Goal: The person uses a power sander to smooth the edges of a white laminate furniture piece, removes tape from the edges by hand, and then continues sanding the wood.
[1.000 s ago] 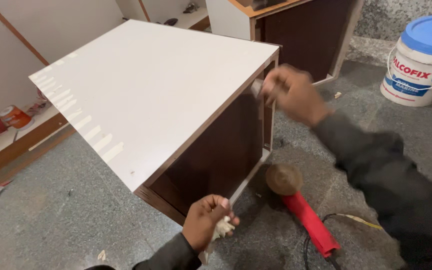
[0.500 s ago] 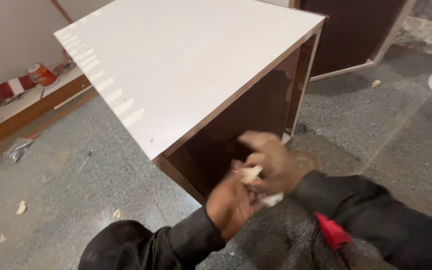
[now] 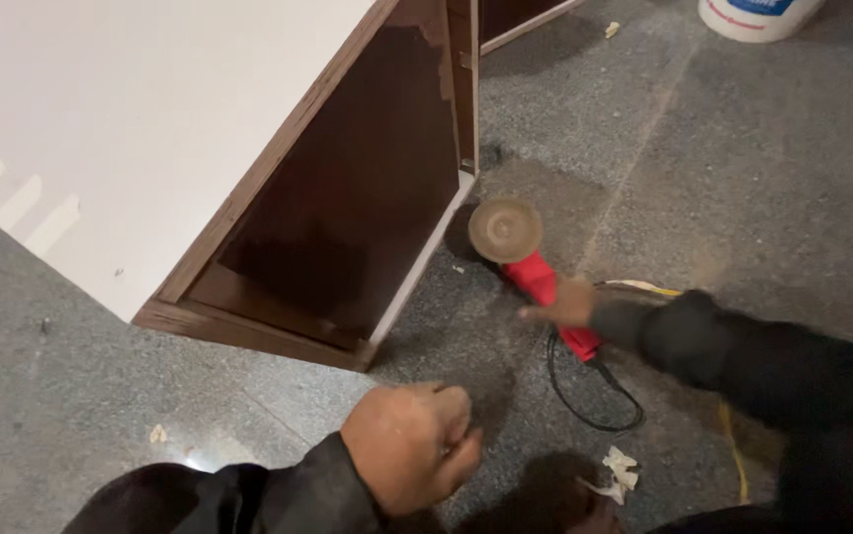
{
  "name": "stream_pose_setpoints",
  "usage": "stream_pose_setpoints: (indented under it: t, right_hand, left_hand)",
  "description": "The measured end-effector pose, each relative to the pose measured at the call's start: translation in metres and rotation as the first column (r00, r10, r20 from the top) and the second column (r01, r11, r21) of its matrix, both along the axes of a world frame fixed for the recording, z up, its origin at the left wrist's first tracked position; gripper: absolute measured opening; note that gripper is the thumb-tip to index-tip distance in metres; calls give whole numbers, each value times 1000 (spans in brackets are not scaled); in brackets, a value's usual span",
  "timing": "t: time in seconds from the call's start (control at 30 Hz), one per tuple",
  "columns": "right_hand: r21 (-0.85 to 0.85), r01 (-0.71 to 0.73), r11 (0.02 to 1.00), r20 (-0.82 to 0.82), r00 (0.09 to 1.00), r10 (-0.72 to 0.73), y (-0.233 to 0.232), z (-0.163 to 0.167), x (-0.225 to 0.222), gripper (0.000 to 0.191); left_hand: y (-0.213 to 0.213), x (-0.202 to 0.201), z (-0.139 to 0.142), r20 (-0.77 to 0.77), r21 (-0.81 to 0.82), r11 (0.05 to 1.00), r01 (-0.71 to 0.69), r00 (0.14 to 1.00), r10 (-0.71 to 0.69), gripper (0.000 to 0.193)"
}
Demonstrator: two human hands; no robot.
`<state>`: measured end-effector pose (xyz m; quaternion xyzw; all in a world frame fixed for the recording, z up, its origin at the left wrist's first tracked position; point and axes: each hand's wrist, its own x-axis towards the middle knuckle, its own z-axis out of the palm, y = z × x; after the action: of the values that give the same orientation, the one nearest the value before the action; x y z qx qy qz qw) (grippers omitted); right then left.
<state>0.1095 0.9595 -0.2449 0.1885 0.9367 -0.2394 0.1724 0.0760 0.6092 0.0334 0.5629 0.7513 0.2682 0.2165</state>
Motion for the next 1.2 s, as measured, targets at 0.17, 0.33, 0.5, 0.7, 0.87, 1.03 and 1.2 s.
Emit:
stream_pose_setpoints:
  t: [0.17,0.33,0.5,0.7,0.87,1.03,1.2]
  right_hand:
    - [15,349,937,-186,922,-340,-30,0,-31,90]
    - [-609,527,593,-106,687,-719,-51,36,-53,46]
    - [-994,91,-64,109,695,-711,-62,152,-31,42]
    - [-977,-205,-66,-129,805,-579,-66,337,-17,60]
    - [-895,-334,296,-446,627,-639,-103,379,-7,60]
    - [-979,-188,75,-175,604,-777,-94,359,-20,53]
    - [-959,-270,84,-233,588,-774,-84,355,-20,57]
  left_hand:
    - [14,-10,7,-4,159,981,116,993,-117,13]
    - [-5,-50,-16,28,206,978,-18,1000,12,17]
    - [0,-80,-2,190,-180,898,-401,881,432,42]
    - [72,-39,41,790,61,985,-159,611,50,94]
    - [79,-5,34,686,322,850,-416,721,94,81]
    - [52,-19,28,66,347,906,-243,970,235,104]
    - [45,-37,45,-299,381,909,166,953,-49,87]
